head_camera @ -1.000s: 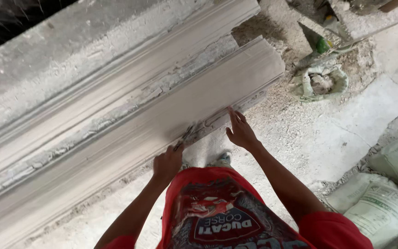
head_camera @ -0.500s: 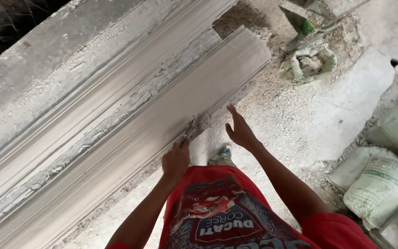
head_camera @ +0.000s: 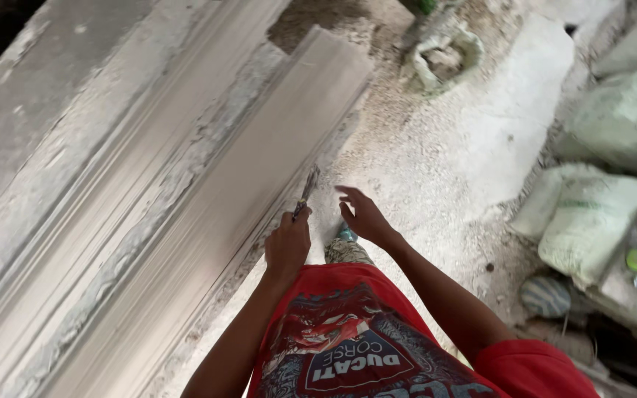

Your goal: The person uses a small metal scraper to clean dust and residue from the grooves of long white decorative moldings. The person repeatedly scrapes along the length of the pieces, occasionally adjusting their position to reach different sections.

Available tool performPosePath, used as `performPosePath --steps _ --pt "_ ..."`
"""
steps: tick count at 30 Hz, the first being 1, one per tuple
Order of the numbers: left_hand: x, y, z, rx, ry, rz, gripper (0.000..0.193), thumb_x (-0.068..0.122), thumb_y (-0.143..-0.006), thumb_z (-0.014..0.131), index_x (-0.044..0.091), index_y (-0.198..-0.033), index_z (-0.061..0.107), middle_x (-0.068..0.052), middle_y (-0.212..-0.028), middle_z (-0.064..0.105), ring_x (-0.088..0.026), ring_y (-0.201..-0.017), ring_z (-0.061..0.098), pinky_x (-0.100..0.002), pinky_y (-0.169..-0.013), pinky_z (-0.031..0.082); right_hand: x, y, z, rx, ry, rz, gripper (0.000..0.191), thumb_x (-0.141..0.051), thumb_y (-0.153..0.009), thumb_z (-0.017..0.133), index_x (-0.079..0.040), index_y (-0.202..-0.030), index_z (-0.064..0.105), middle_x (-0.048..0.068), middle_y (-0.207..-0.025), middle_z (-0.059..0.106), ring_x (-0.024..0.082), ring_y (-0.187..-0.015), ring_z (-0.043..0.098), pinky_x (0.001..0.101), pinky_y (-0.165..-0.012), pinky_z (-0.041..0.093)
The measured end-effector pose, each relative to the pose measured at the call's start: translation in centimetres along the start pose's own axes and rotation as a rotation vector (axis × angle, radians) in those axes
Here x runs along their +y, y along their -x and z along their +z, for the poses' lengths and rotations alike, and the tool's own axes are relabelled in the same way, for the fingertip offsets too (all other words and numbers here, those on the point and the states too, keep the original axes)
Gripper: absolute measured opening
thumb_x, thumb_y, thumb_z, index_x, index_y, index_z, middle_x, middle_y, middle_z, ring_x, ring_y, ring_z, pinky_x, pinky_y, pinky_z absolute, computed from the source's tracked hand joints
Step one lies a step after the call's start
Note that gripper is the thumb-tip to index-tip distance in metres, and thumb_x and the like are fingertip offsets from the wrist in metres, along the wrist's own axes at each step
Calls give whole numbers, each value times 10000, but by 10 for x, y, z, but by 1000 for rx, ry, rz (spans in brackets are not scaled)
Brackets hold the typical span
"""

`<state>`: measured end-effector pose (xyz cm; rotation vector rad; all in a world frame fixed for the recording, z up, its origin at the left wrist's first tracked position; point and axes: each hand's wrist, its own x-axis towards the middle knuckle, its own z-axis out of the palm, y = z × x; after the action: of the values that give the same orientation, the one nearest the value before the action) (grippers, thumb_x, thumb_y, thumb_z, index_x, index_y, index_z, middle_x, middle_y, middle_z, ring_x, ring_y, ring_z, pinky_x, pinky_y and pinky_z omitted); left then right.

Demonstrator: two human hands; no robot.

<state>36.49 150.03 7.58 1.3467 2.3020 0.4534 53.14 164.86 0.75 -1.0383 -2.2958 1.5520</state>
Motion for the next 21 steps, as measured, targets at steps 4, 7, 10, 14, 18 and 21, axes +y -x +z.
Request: performPosePath --steps 4,7,10,14,18,21 --pt "22 -8 8 -73 72 127 314 189 -1012 508 213 -1278 673 -112 -1083 689 -382 -776 722 -530 -670 577 9 21 -16 14 -7 125 265 -223 -1039 562 -62 -1215 677 130 -966 783 262 -920 778 376 -810 594" --pt "28 -16 20 -50 191 238 353 204 -1022 491 195 -1350 621 -119 -1101 701 -392 -803 720 -517 -656 571 21 44 -33 5 108 380 334 -323 -1070 630 -3 -1079 725 177 -859 774 313 -820 753 406 -744 571" --pt "17 -23 37 -46 352 265 461 245 -1019 505 81 -1449 506 -174 -966 708 -391 -794 712 -502 -619 557 36 64 -41 123 104 358 323 -334 -1069 641 -33 -1063 760 165 -948 787 293 -895 758 407 -791 577" --pt "-13 -33 77 -474 541 -202 395 334 -1020 583 -5 -1219 539 -121 -736 649 -273 -582 614 -439 -522 501 52 81 -40 281 2 202 314 -244 -999 592 -74 -1240 703 144 -1164 752 291 -1027 742 417 -847 585" --pt "-40 -33 120 -723 1080 -779 343 370 -1036 580 30 -1002 607 -71 -666 577 -165 -509 532 -308 -460 453 55 80 -33 148 2 317 345 -257 -1018 564 -97 -1311 651 128 -1205 742 279 -1061 744 405 -884 596" --pt "-43 -38 140 -359 1585 -1121 251 274 -1046 580 33 -993 626 -41 -713 583 -146 -600 589 -300 -532 523 49 74 -30 80 39 319 355 -256 -1013 577 -94 -1322 644 135 -1178 755 284 -1069 741 410 -894 590"
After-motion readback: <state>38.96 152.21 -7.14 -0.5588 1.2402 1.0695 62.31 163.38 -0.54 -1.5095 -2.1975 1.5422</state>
